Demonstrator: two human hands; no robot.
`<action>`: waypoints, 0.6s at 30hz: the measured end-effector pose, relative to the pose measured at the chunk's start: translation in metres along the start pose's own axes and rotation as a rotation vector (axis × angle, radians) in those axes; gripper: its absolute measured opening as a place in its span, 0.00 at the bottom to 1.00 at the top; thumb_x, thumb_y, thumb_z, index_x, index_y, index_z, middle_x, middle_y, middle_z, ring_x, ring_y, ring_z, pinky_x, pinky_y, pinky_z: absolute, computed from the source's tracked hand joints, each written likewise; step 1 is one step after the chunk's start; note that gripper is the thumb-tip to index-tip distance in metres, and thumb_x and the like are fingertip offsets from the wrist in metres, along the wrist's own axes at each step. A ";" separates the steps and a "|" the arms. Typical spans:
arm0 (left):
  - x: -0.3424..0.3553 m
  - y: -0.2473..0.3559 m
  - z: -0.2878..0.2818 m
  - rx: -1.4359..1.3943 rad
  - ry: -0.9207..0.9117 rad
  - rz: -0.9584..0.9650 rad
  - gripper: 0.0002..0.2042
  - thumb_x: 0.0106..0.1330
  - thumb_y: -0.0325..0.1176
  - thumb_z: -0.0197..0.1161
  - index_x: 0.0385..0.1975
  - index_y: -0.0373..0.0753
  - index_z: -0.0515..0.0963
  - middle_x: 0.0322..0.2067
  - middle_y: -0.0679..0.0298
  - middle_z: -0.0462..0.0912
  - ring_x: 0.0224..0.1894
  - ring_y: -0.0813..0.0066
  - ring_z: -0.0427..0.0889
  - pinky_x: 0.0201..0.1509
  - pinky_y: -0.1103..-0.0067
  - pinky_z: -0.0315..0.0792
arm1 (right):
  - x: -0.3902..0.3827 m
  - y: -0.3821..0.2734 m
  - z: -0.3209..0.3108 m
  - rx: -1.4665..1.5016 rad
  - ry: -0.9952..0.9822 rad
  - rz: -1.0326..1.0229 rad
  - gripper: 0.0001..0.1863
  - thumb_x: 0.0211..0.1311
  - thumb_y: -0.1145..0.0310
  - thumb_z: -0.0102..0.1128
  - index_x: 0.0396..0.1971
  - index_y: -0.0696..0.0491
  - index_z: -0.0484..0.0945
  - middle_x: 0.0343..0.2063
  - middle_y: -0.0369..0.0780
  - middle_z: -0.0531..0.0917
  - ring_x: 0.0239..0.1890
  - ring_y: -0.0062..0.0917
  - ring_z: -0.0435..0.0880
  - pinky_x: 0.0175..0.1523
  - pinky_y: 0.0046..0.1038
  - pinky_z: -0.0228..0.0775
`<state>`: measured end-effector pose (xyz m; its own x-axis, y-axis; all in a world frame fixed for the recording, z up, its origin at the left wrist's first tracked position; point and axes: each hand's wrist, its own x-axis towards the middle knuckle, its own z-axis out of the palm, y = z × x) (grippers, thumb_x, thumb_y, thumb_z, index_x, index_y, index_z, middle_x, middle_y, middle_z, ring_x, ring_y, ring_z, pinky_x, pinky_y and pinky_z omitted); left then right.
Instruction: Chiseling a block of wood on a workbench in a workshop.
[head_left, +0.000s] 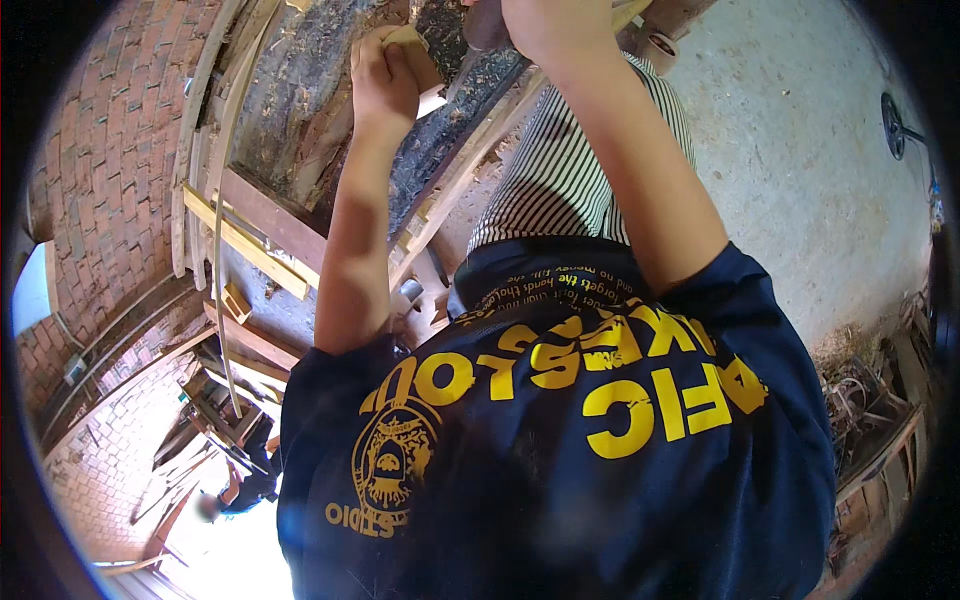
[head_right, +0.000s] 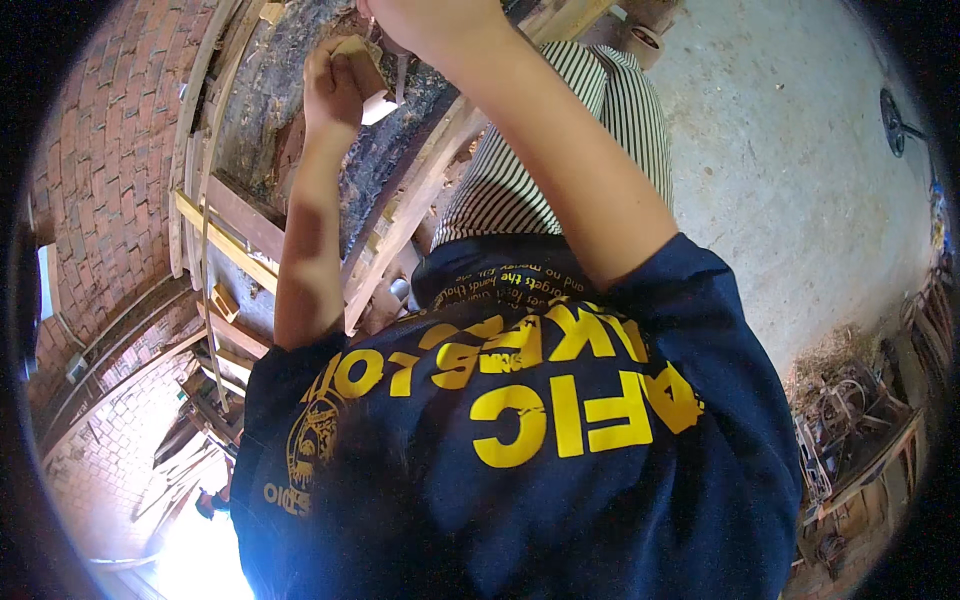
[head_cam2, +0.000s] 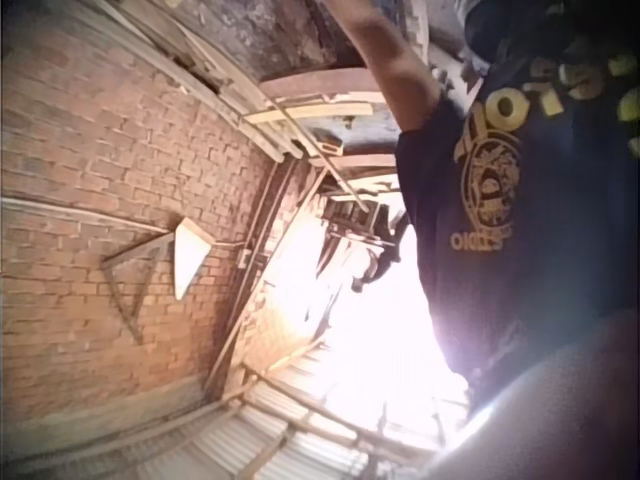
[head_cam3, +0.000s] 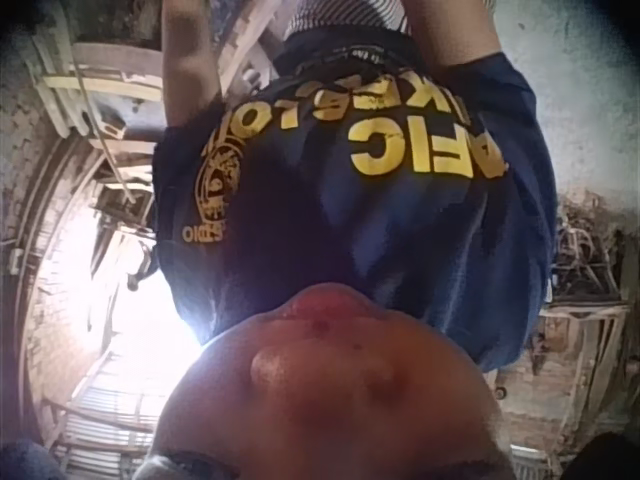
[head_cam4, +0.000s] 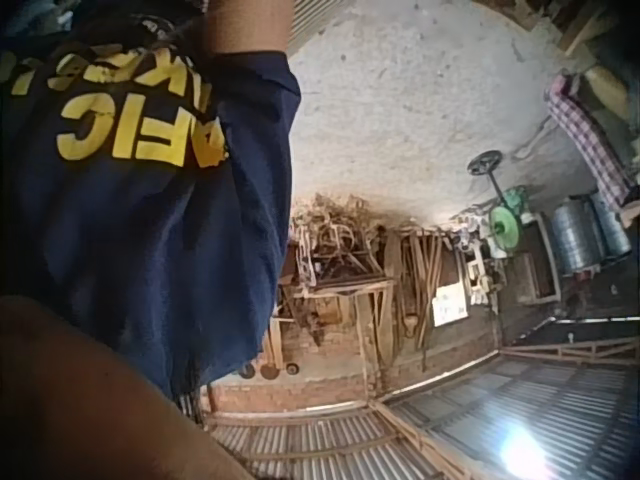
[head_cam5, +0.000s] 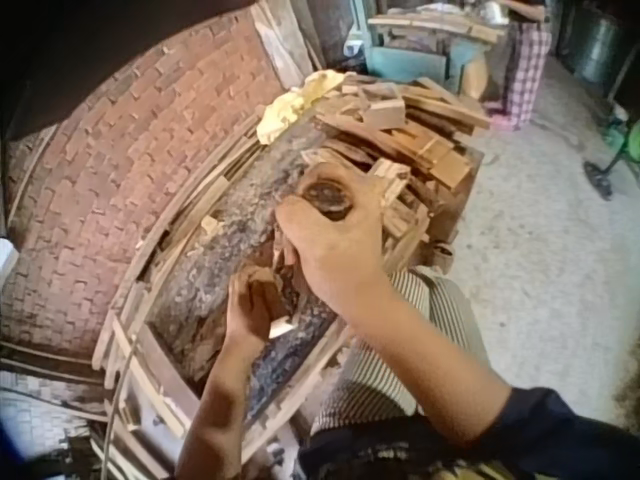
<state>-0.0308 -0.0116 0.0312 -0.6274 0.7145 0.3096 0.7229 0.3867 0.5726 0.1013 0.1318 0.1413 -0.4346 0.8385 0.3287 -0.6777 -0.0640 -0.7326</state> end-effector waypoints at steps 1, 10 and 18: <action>0.000 -0.004 0.001 -0.018 0.003 0.032 0.11 0.67 0.28 0.48 0.46 0.39 0.74 0.46 0.50 0.76 0.51 0.48 0.72 0.58 0.63 0.66 | 0.004 0.005 -0.007 -0.060 -0.090 -0.075 0.06 0.51 0.78 0.55 0.17 0.54 0.72 0.10 0.31 0.71 0.10 0.13 0.66 0.16 0.18 0.54; -0.001 -0.008 -0.005 -0.005 0.008 0.075 0.11 0.67 0.27 0.48 0.46 0.40 0.75 0.45 0.50 0.76 0.51 0.50 0.73 0.57 0.64 0.67 | 0.000 0.000 0.006 0.060 -0.158 -0.167 0.09 0.51 0.79 0.55 0.15 0.52 0.69 0.11 0.29 0.69 0.13 0.12 0.65 0.18 0.17 0.52; 0.001 -0.004 -0.003 -0.074 -0.004 0.071 0.11 0.67 0.26 0.49 0.45 0.40 0.76 0.45 0.51 0.77 0.51 0.51 0.74 0.57 0.66 0.67 | 0.019 -0.046 -0.002 0.118 -0.355 -0.141 0.07 0.50 0.78 0.56 0.17 0.54 0.71 0.12 0.31 0.71 0.13 0.15 0.65 0.19 0.19 0.56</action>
<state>-0.0350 -0.0137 0.0314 -0.5739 0.7409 0.3489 0.7423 0.2907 0.6037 0.1256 0.1515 0.1801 -0.4963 0.6053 0.6224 -0.7999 -0.0402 -0.5988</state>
